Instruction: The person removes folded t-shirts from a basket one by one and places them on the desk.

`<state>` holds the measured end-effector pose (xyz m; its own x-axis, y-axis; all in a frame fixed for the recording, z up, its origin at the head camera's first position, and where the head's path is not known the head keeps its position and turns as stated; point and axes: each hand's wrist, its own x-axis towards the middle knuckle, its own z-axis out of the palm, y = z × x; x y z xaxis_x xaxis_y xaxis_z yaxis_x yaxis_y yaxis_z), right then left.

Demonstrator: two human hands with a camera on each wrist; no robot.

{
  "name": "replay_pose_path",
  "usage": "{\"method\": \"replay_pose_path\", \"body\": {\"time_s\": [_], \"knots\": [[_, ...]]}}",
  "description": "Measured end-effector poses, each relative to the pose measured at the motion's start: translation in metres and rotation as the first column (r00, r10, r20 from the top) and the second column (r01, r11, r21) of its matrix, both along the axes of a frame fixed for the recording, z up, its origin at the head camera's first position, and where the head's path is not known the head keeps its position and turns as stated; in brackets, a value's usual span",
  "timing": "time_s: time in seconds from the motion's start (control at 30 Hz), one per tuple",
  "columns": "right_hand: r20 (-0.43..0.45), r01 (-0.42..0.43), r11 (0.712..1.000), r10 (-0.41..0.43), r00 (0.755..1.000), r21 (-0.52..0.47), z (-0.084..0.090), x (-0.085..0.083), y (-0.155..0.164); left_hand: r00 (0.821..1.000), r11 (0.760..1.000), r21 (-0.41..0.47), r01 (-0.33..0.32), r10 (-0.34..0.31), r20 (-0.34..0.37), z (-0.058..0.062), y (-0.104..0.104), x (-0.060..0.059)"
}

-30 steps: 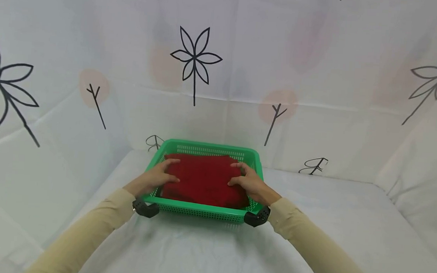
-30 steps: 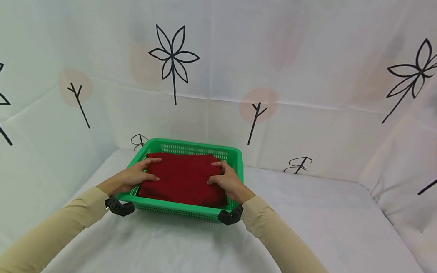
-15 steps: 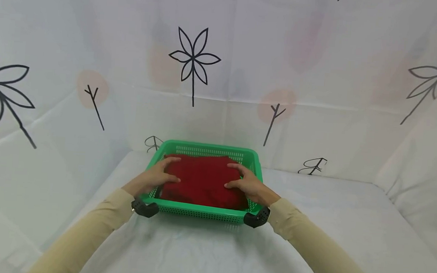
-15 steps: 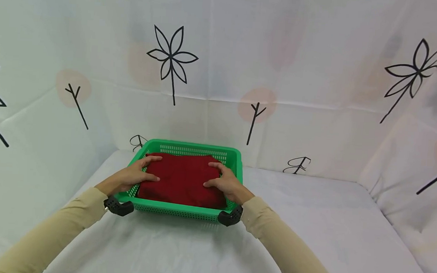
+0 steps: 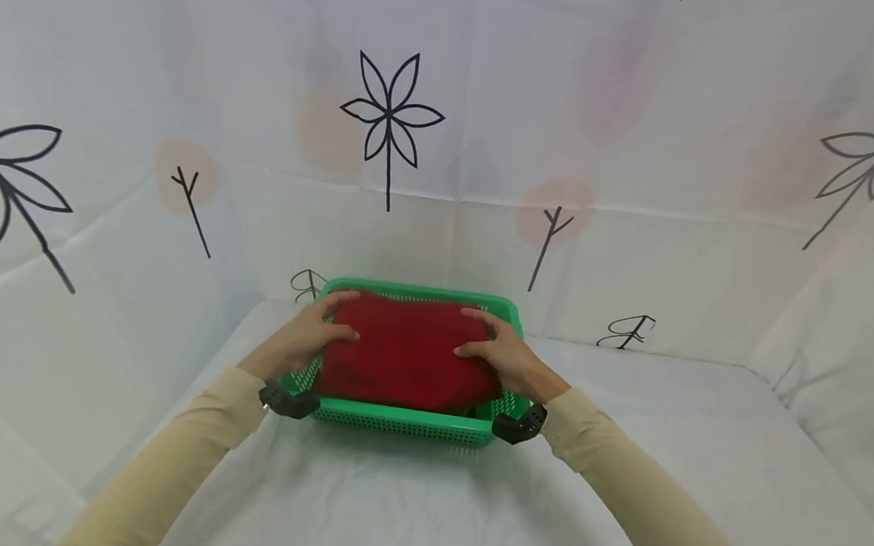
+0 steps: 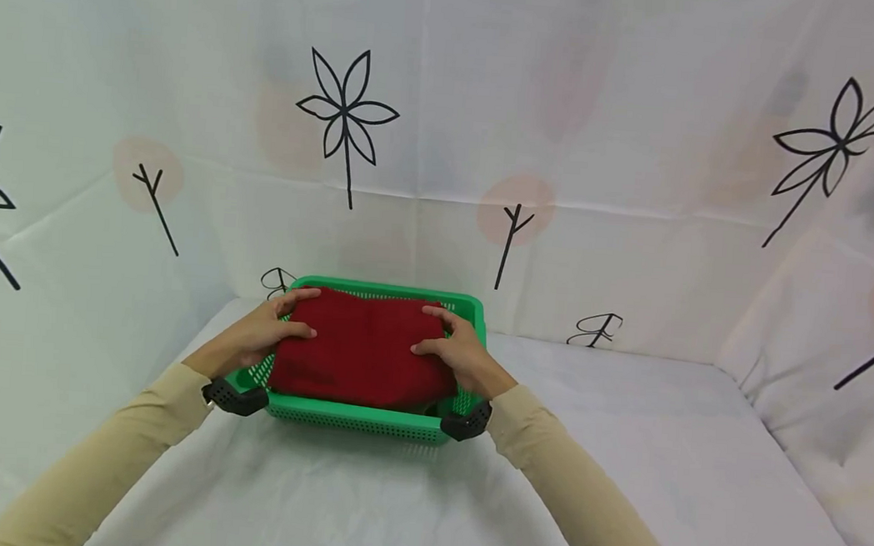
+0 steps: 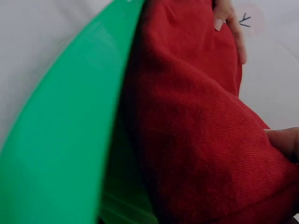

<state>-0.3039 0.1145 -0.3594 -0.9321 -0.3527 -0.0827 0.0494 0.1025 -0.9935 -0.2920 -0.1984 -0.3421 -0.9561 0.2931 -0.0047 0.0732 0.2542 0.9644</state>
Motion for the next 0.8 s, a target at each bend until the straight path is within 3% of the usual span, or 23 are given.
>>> {"method": "replay_pose_path", "body": {"time_s": [0.47, 0.8], "knots": [[-0.016, 0.003, 0.997, -0.004, 1.000, -0.074, 0.024, -0.001, 0.000, 1.000, 0.978, 0.207, -0.014, 0.008, 0.028, 0.013, -0.006, -0.004], [-0.048, -0.012, 0.993, 0.006, 0.999, -0.120, 0.036, 0.002, 0.003, 1.000, 0.967, 0.256, 0.003, -0.001, -0.007, 0.021, -0.006, -0.001]]}}
